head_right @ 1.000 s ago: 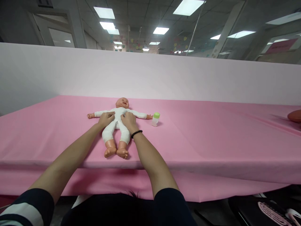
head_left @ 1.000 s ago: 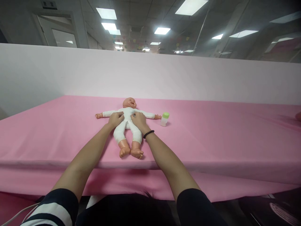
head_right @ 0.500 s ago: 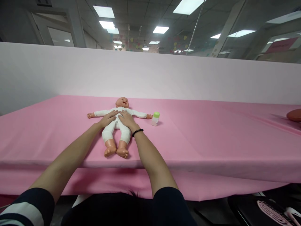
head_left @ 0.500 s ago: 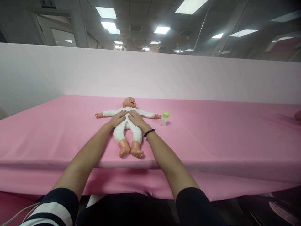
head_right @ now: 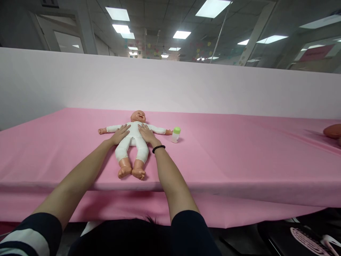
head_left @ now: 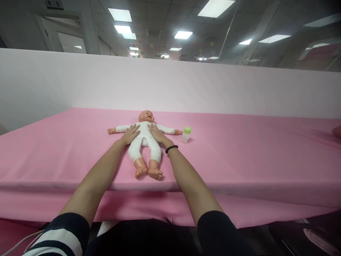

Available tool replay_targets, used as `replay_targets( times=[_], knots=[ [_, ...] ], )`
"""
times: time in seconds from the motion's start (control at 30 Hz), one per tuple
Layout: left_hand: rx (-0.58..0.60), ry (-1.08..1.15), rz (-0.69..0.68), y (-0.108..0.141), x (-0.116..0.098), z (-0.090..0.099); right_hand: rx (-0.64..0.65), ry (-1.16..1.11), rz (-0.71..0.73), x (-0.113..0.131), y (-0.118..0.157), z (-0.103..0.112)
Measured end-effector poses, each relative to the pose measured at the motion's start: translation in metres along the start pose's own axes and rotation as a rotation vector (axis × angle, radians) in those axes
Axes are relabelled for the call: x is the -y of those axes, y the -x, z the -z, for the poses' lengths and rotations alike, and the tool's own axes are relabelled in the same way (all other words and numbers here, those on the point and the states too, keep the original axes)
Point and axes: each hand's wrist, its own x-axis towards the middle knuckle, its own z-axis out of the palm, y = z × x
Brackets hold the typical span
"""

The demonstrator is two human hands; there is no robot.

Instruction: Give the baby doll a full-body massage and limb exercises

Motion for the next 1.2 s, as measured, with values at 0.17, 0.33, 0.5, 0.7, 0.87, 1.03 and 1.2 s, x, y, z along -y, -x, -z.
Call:
replay_targets(
  times=[0.17,0.33,0.5,0.7,0.87,1.03,1.2],
  knots=[
    [-0.024,-0.199,0.124,0.003,0.012,0.006,-0.054,0.086,-0.142,-0.010,0.003,0.004],
    [-0.051,-0.310,0.227,0.007,0.018,0.012,-0.131,0.169,-0.240,-0.021,0.007,0.007],
    [-0.102,-0.387,0.308,0.009,0.017,0.016,-0.260,0.326,-0.336,-0.026,0.015,0.012],
    [-0.167,-0.396,0.446,0.014,0.025,0.024,-0.406,0.445,-0.444,-0.038,0.022,0.018],
    [-0.235,-0.350,0.557,0.019,0.032,0.027,-0.452,0.367,-0.544,-0.051,0.024,0.023],
    [-0.325,-0.276,0.673,0.017,0.043,0.025,-0.521,0.274,-0.591,-0.061,0.026,0.025],
    [-0.439,-0.198,0.768,0.011,0.056,0.023,-0.602,0.159,-0.662,-0.066,0.029,0.026]
  ],
)
